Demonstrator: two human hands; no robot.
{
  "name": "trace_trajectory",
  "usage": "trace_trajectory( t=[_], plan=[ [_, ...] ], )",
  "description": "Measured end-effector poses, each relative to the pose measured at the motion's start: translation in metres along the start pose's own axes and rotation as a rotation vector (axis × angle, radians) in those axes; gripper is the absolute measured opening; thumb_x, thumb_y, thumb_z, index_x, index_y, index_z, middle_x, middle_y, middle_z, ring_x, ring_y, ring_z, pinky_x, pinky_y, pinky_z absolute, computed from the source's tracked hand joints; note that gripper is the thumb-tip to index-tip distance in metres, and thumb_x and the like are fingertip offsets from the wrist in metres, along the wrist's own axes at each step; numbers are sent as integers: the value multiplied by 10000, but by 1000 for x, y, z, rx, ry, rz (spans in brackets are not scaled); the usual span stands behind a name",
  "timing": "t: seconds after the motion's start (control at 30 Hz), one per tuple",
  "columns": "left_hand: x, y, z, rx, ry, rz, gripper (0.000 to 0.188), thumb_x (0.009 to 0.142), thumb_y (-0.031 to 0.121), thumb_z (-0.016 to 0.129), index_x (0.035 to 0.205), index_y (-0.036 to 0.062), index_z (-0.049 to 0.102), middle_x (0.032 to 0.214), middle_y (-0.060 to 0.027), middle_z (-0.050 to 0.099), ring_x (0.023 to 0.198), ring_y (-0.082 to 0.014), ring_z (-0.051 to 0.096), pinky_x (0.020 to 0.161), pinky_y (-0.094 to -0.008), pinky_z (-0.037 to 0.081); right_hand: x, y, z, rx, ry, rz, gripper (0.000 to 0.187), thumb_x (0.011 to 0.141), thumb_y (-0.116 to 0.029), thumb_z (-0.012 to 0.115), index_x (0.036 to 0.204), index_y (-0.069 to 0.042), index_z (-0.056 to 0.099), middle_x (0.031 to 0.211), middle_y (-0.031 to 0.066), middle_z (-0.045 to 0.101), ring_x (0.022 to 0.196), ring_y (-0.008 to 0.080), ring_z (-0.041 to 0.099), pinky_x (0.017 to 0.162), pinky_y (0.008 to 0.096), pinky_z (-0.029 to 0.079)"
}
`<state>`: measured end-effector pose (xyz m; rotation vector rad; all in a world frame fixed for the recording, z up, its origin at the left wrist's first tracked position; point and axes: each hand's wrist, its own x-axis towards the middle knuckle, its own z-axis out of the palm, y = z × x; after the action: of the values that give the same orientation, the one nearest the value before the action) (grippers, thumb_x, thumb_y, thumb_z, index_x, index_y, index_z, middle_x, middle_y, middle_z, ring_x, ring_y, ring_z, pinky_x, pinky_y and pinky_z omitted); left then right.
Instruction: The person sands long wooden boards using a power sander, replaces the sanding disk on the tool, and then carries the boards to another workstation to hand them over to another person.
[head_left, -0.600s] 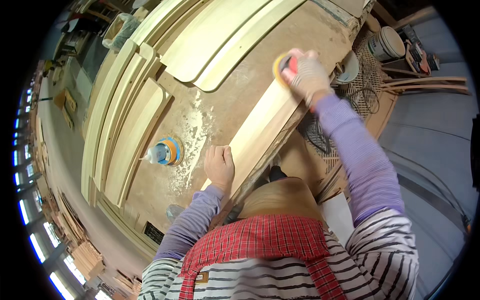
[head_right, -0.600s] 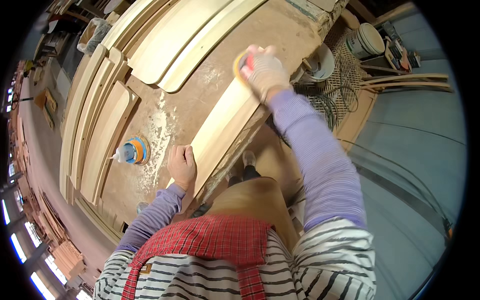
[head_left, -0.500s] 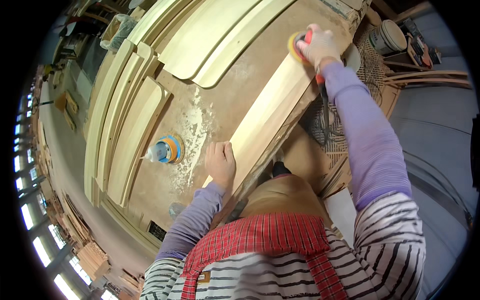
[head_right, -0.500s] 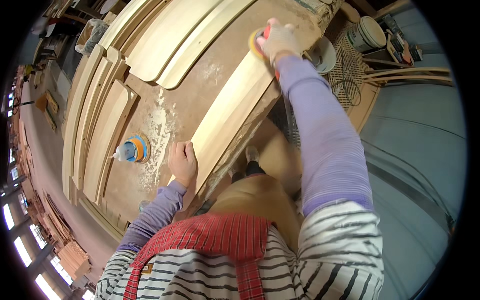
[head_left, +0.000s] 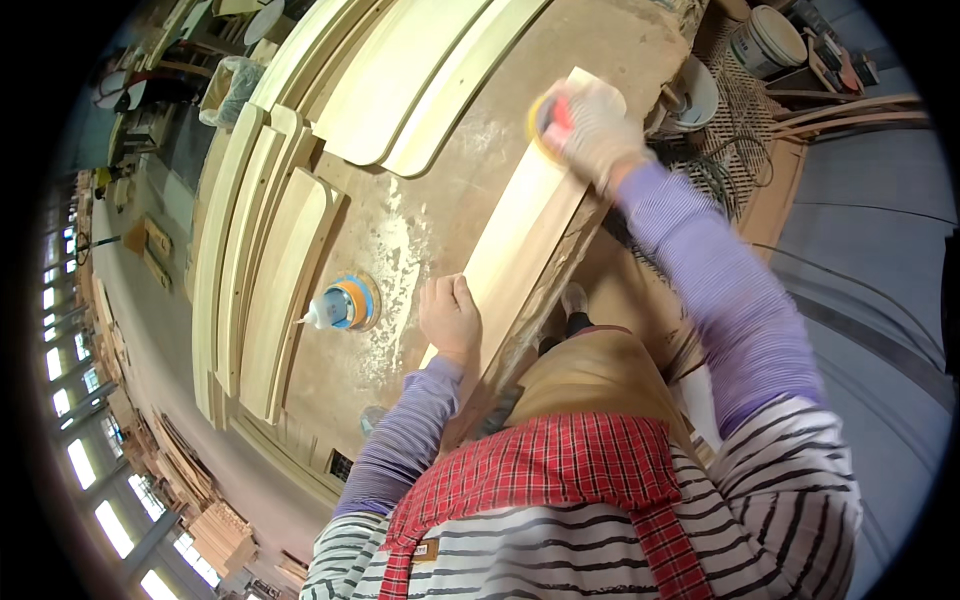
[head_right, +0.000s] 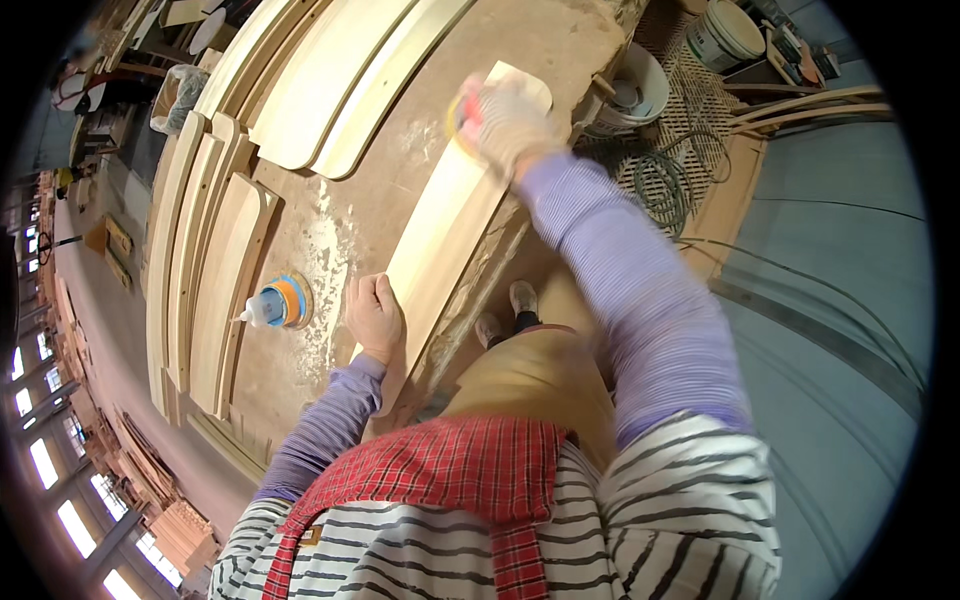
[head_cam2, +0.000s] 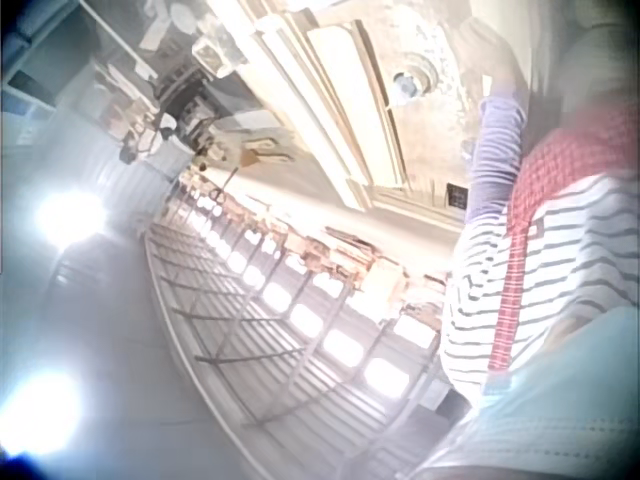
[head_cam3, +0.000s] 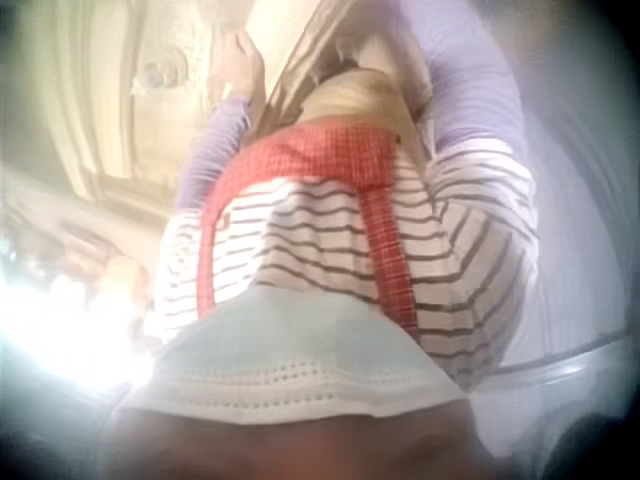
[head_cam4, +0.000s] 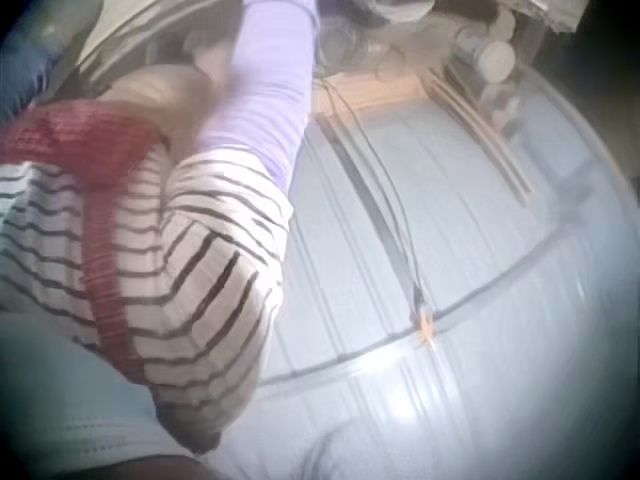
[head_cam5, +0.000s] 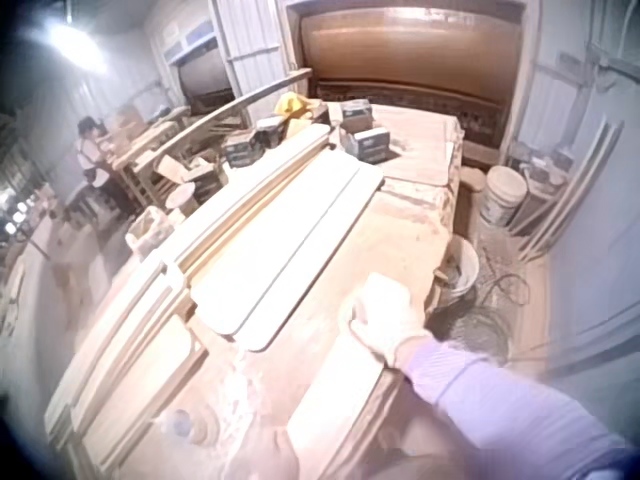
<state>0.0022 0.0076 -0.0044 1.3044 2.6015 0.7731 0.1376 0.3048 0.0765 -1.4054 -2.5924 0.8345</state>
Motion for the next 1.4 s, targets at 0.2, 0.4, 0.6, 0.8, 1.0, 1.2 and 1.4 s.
trace_trajectory(
  t=[0.2,0.4,0.6,0.8,1.0,1.2,1.4],
  plan=[
    [7,-2,6,-11,46,63,136,957,176,592,878,83,652,873,-98,616,862,-315,583,762,-439,466,39,39,-9,-40,274,256,560,853,-305,682,1382,-197,530,1240,213,546,1103,393,615,943,442,520],
    [-12,-40,-14,-70,29,116,139,959,170,580,904,71,660,894,-115,617,881,-331,581,788,-435,466,-113,-102,60,-89,-217,-72,420,847,-273,702,1236,-203,559,1274,219,509,1064,406,635,924,486,531],
    [-101,-104,-74,96,8,22,166,980,151,549,914,33,644,905,-149,607,887,-353,578,784,-454,460,-90,-69,52,-127,-198,-24,383,876,-318,638,1224,-177,562,1260,217,559,1069,394,647,916,469,545],
    [-95,-95,-76,57,-40,-9,133,966,149,562,930,50,643,947,-120,622,912,-326,594,807,-426,474,-3,6,23,-4,227,115,400,854,-324,647,1193,-127,569,1142,255,625,1033,403,646,908,464,532],
    [-102,-105,-73,39,-2,-26,115,950,140,578,901,56,639,901,-114,621,870,-323,599,763,-428,475,-84,-59,53,-143,-180,-88,415,846,-343,670,1206,-155,590,1234,260,548,1020,443,636,928,447,531],
    [-94,-102,-77,39,-17,13,104,947,135,583,896,63,636,904,-111,625,869,-324,596,776,-432,476,-60,-25,26,-185,-17,-52,433,830,-320,694,1209,-145,577,1121,253,599,987,432,646,891,473,538],
    [-97,-108,-77,5,-12,-7,114,948,143,593,889,57,640,878,-112,616,858,-320,590,769,-431,473,-104,-64,55,-274,-258,-216,413,834,-366,687,1209,-230,583,1152,245,572,984,420,656,896,461,543]
  ],
)
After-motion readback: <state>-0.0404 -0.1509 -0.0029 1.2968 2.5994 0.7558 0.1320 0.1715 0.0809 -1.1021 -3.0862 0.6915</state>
